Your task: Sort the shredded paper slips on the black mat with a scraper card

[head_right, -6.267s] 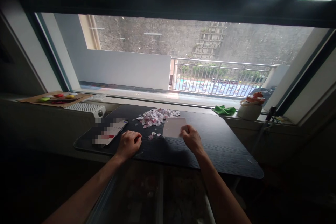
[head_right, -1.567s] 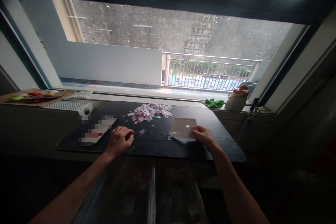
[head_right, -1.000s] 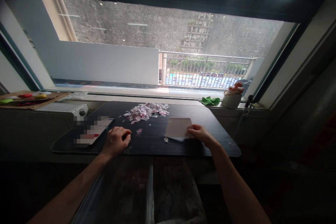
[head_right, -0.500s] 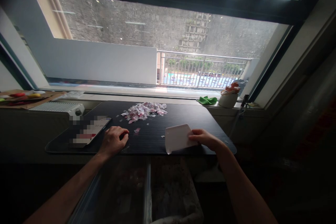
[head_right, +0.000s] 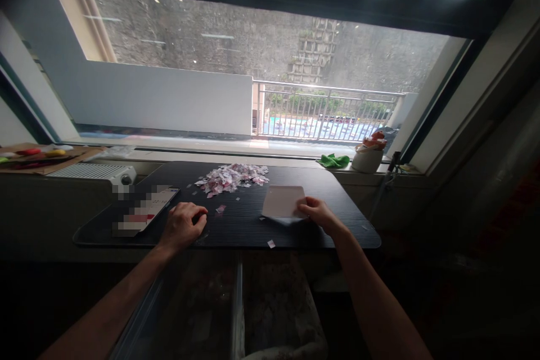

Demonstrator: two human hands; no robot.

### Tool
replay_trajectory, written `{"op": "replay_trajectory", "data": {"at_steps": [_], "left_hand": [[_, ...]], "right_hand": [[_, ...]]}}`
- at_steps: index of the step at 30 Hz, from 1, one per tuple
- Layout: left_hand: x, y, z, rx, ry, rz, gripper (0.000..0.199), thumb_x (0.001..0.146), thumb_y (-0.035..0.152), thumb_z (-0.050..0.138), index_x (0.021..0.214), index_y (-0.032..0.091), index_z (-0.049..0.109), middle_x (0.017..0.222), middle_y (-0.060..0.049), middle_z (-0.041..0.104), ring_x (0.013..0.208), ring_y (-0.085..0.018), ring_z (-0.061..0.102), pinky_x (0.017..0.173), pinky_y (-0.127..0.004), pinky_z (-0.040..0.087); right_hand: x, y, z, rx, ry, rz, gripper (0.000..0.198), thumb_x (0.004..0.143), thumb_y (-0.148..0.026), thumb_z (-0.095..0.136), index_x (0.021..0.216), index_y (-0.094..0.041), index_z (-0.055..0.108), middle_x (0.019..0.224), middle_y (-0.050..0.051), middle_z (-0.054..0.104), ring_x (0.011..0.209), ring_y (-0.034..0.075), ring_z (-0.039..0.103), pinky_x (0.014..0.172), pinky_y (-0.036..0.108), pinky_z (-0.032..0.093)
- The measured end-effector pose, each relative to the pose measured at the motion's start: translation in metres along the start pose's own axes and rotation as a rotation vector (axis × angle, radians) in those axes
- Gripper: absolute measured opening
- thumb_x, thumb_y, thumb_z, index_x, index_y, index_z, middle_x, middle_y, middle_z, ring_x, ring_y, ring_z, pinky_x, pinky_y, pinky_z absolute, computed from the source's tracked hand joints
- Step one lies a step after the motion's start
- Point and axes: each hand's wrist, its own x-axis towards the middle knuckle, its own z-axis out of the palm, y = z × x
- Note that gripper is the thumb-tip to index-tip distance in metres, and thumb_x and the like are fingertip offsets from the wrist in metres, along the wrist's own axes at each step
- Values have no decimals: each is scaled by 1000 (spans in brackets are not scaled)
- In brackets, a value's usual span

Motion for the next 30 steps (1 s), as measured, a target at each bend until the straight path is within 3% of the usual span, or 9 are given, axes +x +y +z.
{"op": "replay_trajectory", "data": {"at_steps": [6, 12, 18, 24, 30], "left_hand": [[0, 1, -1, 0, -6, -2, 19, 75, 27, 48, 74, 21, 66, 75, -5, 65, 84, -24, 56, 84, -40, 40], [0, 0, 0, 13, 0, -1, 18, 75, 27, 48, 73, 22, 66, 75, -5, 65, 83, -23, 56, 83, -39, 41], [0, 1, -1, 17, -13, 0, 19, 75, 27, 47, 74, 22, 66, 75, -5, 65, 84, -24, 56, 84, -39, 41], [0, 1, -1, 5, -21, -4, 20, 75, 27, 48, 75, 21, 66, 75, -6, 65, 84, -24, 56, 83, -40, 41], [0, 1, -1, 9, -18, -2, 19, 75, 28, 48, 75, 22, 66, 76, -5, 65, 85, -24, 56, 85, -39, 40]], "right_hand": [[-11, -2, -9, -44, -148, 25, 33, 53, -37, 72, 77, -15, 66, 65, 1, 65, 57, 12, 53, 51, 23, 37], [-7, -4, 0, -35, -96, -21, 32, 55, -38, 72, 78, -16, 66, 66, 0, 65, 56, 11, 53, 50, 22, 37], [-9, -3, 0, -14, -250, 26, 35, 53, -37, 75, 78, -15, 68, 67, 1, 67, 59, 12, 55, 53, 23, 38], [-11, -3, -6, 17, -192, 40, 34, 52, -37, 77, 76, -15, 68, 65, -1, 65, 56, 10, 54, 52, 21, 37], [-17, -2, -8, -14, -268, 50, 36, 52, -37, 77, 79, -15, 69, 70, 0, 67, 61, 12, 56, 55, 23, 39]]}}
